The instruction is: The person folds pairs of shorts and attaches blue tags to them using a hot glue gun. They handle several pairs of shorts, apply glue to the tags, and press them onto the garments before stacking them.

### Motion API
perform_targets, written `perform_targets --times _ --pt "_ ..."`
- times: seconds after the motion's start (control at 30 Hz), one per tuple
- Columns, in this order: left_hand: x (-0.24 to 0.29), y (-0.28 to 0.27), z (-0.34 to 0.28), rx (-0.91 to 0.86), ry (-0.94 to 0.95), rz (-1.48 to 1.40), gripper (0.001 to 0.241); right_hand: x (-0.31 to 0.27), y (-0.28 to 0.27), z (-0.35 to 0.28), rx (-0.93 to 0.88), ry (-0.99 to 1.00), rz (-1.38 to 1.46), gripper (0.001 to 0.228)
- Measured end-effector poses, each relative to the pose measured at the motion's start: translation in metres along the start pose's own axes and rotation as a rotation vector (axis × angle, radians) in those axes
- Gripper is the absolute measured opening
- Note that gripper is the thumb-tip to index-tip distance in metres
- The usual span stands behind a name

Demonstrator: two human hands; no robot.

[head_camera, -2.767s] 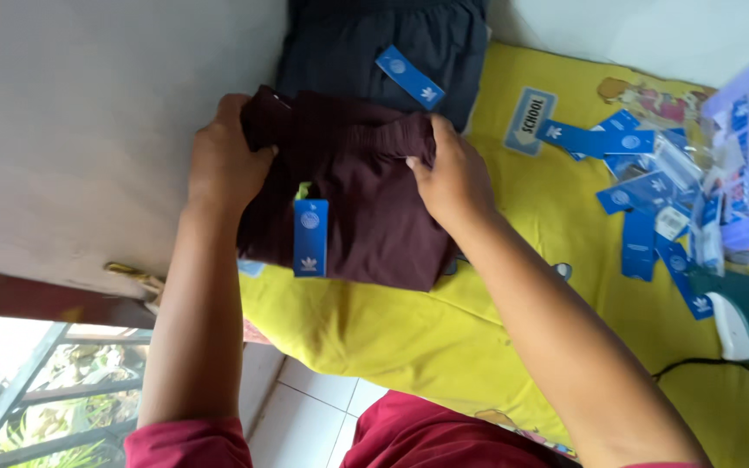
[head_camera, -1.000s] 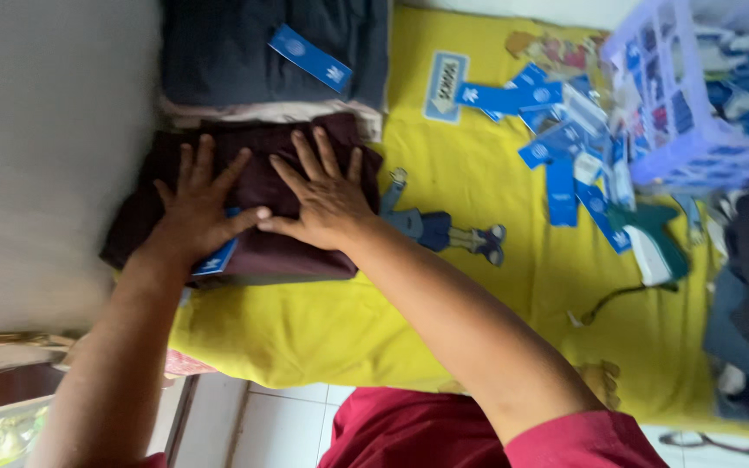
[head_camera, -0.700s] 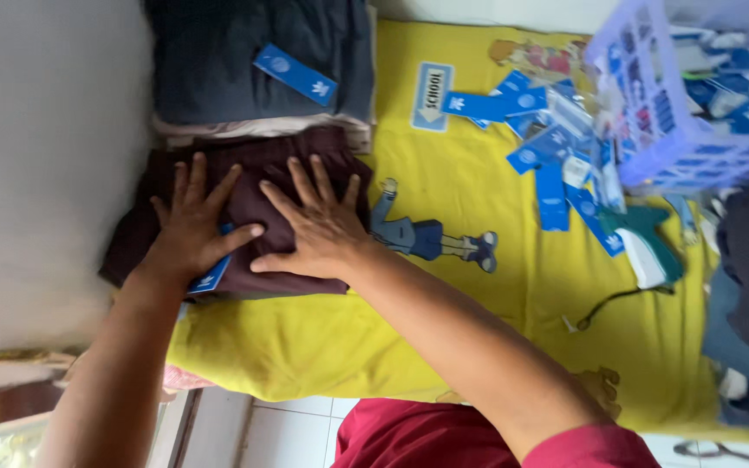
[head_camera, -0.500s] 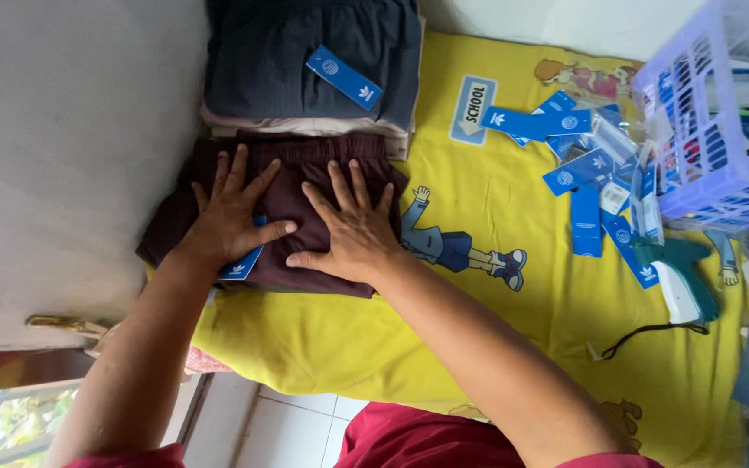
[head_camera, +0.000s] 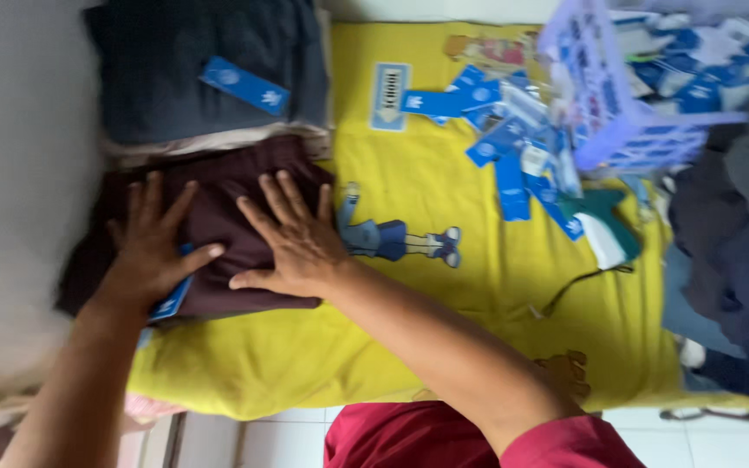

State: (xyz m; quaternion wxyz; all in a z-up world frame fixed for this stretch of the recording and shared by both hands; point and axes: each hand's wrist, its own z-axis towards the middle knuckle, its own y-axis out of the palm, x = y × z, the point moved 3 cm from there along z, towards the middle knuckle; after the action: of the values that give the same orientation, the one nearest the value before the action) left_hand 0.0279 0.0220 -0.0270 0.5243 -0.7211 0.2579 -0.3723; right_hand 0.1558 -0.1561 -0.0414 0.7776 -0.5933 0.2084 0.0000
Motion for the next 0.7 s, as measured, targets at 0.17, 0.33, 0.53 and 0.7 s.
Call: perform_targets --times 0.17,0.33,0.53,0.7 --pt "0.004 -0.002 -0.007 0.168 0.125 0.226 0.102 0.030 -0.016 -0.036 0.006 -0.016 -0.108 0.110" --pt "0.040 -0.015 -0.033 0.671 0.380 0.831 0.090 0.083 -0.047 -0.098 -0.295 0.151 -0.158 0.093" --pt "0.206 0.018 -0.043 0.497 0.798 0.308 0.037 0.118 -0.100 -0.182 -0.006 0.208 -0.177 0.054" --pt "0.253 0.104 -0.015 0.113 0.690 0.298 0.080 0.152 -0.096 -0.236 0.226 0.251 -0.272 0.050"
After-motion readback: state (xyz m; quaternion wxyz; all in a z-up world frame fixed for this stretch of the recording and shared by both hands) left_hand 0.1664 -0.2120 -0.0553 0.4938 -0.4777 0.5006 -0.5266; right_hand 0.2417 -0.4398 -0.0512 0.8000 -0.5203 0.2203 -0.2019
